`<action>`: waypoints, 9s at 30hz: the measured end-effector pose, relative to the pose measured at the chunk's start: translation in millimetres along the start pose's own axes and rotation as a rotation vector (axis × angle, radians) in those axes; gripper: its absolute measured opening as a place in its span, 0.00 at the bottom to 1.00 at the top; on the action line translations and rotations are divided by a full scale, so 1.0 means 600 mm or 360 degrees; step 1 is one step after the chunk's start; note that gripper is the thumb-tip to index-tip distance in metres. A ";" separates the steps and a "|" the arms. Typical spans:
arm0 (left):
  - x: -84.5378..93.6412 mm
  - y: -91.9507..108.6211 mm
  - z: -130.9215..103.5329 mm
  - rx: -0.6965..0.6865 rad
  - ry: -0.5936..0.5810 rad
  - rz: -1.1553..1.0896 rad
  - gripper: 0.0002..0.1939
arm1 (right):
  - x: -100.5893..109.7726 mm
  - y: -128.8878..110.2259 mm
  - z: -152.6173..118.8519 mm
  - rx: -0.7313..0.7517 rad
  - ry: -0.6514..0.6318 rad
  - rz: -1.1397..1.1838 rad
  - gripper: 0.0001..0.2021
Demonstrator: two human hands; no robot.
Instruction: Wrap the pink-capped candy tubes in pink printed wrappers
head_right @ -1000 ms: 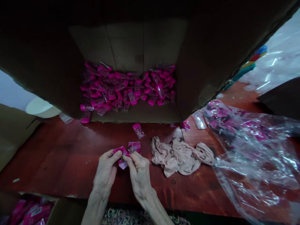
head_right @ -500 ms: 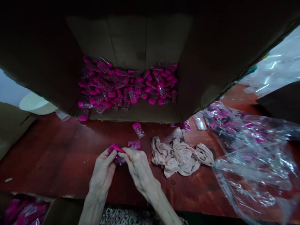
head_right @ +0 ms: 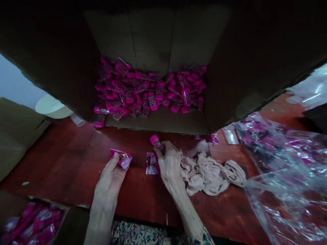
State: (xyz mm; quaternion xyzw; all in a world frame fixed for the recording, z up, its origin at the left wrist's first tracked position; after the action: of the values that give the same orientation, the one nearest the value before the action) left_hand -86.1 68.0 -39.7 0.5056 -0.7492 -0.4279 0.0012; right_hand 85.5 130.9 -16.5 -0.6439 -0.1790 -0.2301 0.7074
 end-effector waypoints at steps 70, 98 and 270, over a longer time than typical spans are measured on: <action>-0.038 -0.063 -0.031 -0.0106 -0.0351 0.0316 0.05 | -0.037 0.009 -0.100 -0.0640 0.0189 0.1744 0.08; -0.025 -0.063 -0.018 0.0058 -0.0107 0.0255 0.13 | -0.028 0.024 -0.099 -0.0627 0.0053 0.1088 0.14; -0.017 -0.088 -0.068 0.0125 -0.0385 0.0638 0.16 | -0.027 0.000 -0.125 -0.0014 -0.0043 0.1055 0.18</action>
State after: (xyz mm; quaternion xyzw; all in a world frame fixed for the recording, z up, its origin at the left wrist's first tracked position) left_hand -23.4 43.0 -43.2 0.2915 -0.8455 -0.4469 -0.0232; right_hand 69.1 58.1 -33.6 -0.6732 0.0318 0.0204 0.7385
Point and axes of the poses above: each hand's wrist, its own z-axis towards the middle knuckle, its own x-axis out of the back of the hand, y = z × x, the point moved 5 cm from there along z, towards the middle knuckle, and after that the axes turned 12 degrees about z, right-handed, at the moved point
